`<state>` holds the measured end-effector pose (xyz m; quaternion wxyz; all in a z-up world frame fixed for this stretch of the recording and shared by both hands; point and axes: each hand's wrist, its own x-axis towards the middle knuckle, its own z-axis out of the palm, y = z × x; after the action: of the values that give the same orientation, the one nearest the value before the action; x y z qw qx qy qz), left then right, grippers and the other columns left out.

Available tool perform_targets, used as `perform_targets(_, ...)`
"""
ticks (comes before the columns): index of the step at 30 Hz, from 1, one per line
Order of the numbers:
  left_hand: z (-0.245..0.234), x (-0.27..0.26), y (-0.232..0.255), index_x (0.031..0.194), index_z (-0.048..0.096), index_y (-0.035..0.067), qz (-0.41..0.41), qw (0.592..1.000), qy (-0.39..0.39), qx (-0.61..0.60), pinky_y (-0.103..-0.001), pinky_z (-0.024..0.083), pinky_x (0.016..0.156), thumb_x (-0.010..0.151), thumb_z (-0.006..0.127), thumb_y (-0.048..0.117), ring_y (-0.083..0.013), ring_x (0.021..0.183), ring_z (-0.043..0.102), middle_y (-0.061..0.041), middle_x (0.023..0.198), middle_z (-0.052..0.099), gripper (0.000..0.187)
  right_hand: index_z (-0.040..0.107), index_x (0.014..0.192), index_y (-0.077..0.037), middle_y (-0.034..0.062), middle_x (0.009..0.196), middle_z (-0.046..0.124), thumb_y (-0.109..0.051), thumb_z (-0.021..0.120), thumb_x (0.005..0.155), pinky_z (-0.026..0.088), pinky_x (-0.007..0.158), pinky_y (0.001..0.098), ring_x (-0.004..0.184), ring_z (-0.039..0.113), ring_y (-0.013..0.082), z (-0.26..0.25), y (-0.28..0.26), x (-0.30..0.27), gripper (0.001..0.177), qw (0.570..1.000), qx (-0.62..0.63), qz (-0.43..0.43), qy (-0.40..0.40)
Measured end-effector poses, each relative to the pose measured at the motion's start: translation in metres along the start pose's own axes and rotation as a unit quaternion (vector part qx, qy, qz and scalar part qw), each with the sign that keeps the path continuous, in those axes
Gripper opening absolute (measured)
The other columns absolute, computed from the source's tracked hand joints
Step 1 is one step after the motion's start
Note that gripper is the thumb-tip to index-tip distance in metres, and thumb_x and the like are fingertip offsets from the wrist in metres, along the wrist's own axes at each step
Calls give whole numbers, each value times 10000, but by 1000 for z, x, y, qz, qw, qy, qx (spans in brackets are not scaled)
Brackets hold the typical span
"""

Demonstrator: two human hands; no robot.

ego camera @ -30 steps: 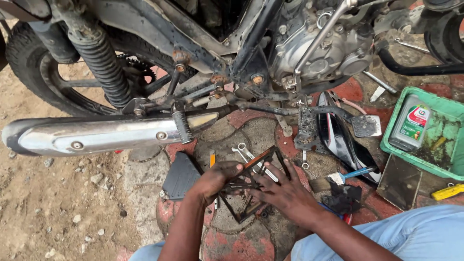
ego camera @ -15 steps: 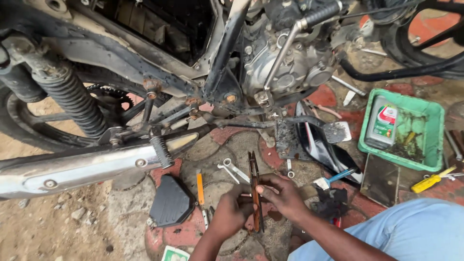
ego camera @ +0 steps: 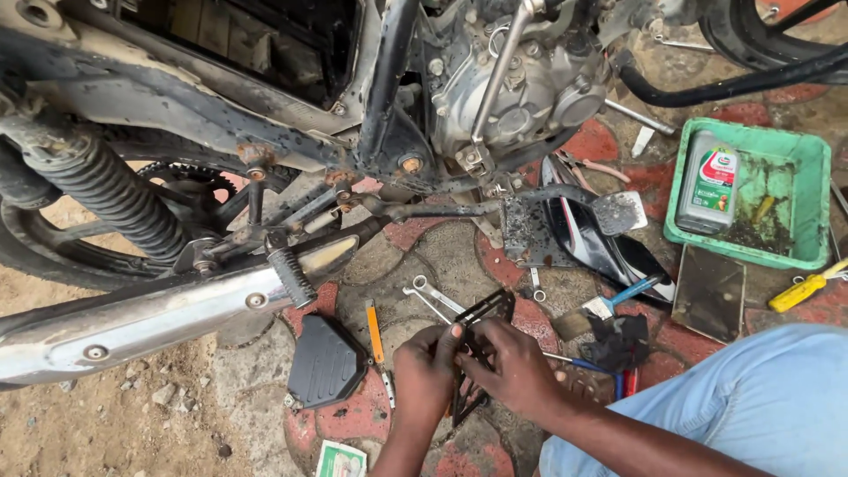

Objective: The person sits on the ground beside a motorcycle and cleans a black plastic side cover, first scrubbing it with a brush and then wiping it with a cloth. They then wipe down a metal rack frame with the cloth, turning the parts to clean different sides.

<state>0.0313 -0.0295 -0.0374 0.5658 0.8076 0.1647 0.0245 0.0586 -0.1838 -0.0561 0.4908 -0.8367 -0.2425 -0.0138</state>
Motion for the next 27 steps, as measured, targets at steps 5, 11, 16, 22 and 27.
perform_targets(5,16,-1,-10,898,762,-8,-14,998,31,48,-382,516,598,953,681,265,-222,555,641,-153,671,703,290,618,991,-21,140,868,684,-194,828,774,570,656,408,753,736,291,6,11,2,347,998,-40,48,4)
perform_targets(11,12,12,-28,889,648,-30,94,994,57,30,-429,492,620,1015,598,219,-239,622,586,-159,741,651,284,607,1024,-17,115,911,686,-168,835,747,618,627,369,773,733,247,5,9,4,389,997,-30,64,-21)
perform_targets(16,-16,17,-12,1108,662,27,-18,993,-99,-65,-354,555,708,962,649,317,-189,787,723,-115,857,781,324,609,1182,-34,91,1031,685,-114,767,785,665,686,334,819,762,221,-11,2,8,435,991,16,106,-83)
perform_targets(22,-22,30,-27,1367,583,66,-174,946,-64,-267,-374,581,808,976,525,447,-209,991,707,-166,1161,719,549,588,1225,-24,210,1291,583,-111,777,815,548,958,444,1232,573,361,15,31,-16,460,952,-159,-230,-127)
perform_targets(27,-30,30,-17,1300,641,33,-167,925,-69,-334,-385,590,825,985,438,513,-230,1010,716,-118,1142,751,609,573,1253,-67,168,1356,535,-24,702,833,527,1004,437,1350,491,362,21,38,-18,441,927,-197,-237,-215)
